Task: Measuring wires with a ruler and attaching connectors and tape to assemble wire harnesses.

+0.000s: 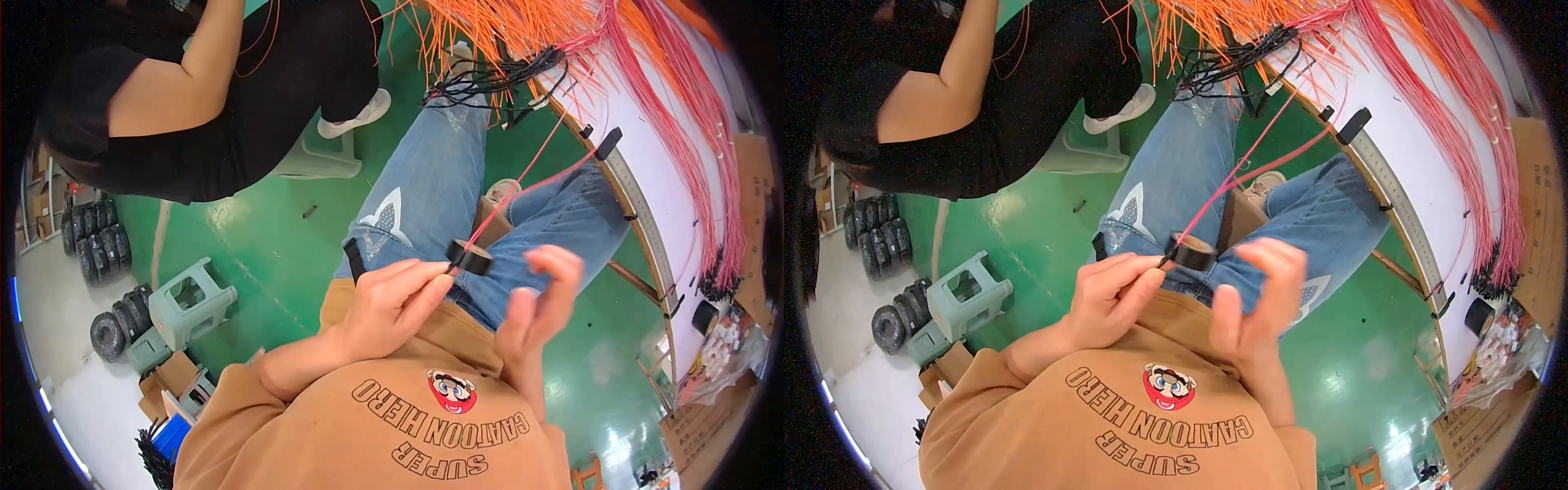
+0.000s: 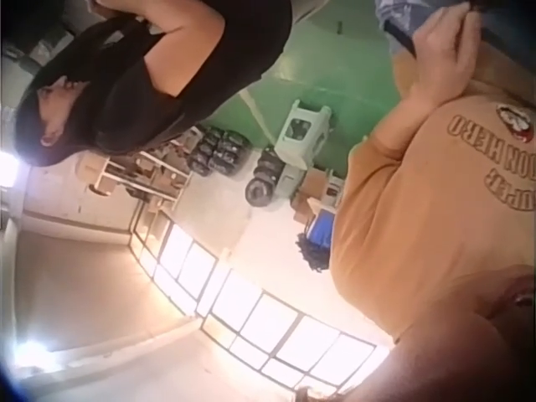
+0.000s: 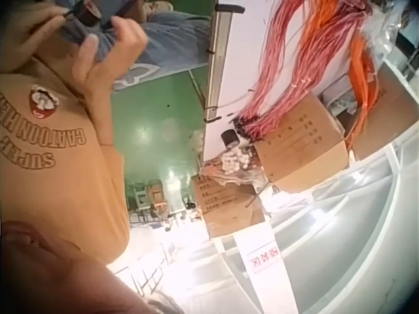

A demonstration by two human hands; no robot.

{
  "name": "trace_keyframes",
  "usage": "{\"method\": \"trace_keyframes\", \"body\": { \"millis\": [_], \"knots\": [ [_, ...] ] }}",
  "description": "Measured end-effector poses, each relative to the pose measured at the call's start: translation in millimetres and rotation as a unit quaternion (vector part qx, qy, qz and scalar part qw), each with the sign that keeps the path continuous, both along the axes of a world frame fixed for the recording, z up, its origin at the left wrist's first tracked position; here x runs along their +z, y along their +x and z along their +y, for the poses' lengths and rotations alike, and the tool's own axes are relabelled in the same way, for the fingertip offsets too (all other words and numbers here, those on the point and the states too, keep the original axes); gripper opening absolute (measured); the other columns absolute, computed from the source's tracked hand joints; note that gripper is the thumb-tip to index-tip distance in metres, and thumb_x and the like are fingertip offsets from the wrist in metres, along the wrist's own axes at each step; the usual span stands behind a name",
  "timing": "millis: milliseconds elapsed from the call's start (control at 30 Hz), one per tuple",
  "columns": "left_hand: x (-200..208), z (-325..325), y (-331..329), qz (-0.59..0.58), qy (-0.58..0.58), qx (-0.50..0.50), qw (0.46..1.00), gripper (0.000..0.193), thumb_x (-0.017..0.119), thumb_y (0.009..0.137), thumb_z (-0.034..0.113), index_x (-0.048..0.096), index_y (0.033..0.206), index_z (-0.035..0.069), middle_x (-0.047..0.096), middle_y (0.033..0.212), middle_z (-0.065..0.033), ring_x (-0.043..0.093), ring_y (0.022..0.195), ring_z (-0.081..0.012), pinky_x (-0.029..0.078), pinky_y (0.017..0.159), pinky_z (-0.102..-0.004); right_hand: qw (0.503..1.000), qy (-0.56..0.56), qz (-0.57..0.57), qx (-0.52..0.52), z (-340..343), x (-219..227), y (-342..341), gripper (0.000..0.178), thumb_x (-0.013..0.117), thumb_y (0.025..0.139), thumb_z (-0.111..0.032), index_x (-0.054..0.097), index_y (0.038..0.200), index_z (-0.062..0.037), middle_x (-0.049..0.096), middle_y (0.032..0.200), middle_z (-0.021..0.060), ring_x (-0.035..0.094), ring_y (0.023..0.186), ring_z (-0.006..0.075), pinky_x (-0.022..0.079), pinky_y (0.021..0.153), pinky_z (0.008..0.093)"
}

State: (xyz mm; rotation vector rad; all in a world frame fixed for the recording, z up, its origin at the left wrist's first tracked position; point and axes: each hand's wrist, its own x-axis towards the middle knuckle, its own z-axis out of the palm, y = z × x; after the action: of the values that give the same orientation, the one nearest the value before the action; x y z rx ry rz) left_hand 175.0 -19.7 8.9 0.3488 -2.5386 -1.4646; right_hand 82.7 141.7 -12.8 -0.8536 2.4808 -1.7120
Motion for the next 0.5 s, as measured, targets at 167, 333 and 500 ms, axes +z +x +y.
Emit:
{"method": "trace_keyframes", "body": {
  "millis": [167,333,500],
  "knots": [
    [6.4,-3.7,-3.2,-0.066,0.101,0.0,0.993,0.015,0.063,0.087,0.001,0.068,0.101,-0.002,0.066,0.074,-0.0054,0.051,0.051,-0.0074,0.038,0.045,-0.0243,0.991,0.015,-0.027,0.128,-30.7,-28.5,2.8,0.037,0.074,0.06,-0.001,0.054,0.09,-0.0024,0.059,0.099,0.0147,0.057,0.092,0.031,0.046,0.078,0.0367],
    [-6.4,-5.8,1.5,-0.001,-0.11,0.016,0.994,0.017,0.067,0.081,-0.001,0.07,0.098,0.001,0.057,0.06,-0.0051,0.05,0.046,-0.0129,0.038,0.043,-0.0267,0.99,0.05,-0.032,0.127,-1.3,-22.6,-8.8,0.032,0.08,0.061,-0.004,0.053,0.078,-0.0026,0.058,0.083,0.0108,0.056,0.074,0.0285,0.045,0.064,0.0369],
    [-4.0,1.9,0.9,0.022,-0.153,-0.071,0.985,0.018,0.067,0.085,0.002,0.069,0.102,0.001,0.052,0.058,-0.0005,0.044,0.042,-0.0083,0.034,0.04,-0.0258,0.991,0.092,0.078,-0.051,-53.3,15.6,-24.2,0.035,0.079,0.068,-0.012,0.055,0.091,-0.0038,0.054,0.088,0.0118,0.053,0.08,0.0291,0.043,0.068,0.0354]
  ]
}}
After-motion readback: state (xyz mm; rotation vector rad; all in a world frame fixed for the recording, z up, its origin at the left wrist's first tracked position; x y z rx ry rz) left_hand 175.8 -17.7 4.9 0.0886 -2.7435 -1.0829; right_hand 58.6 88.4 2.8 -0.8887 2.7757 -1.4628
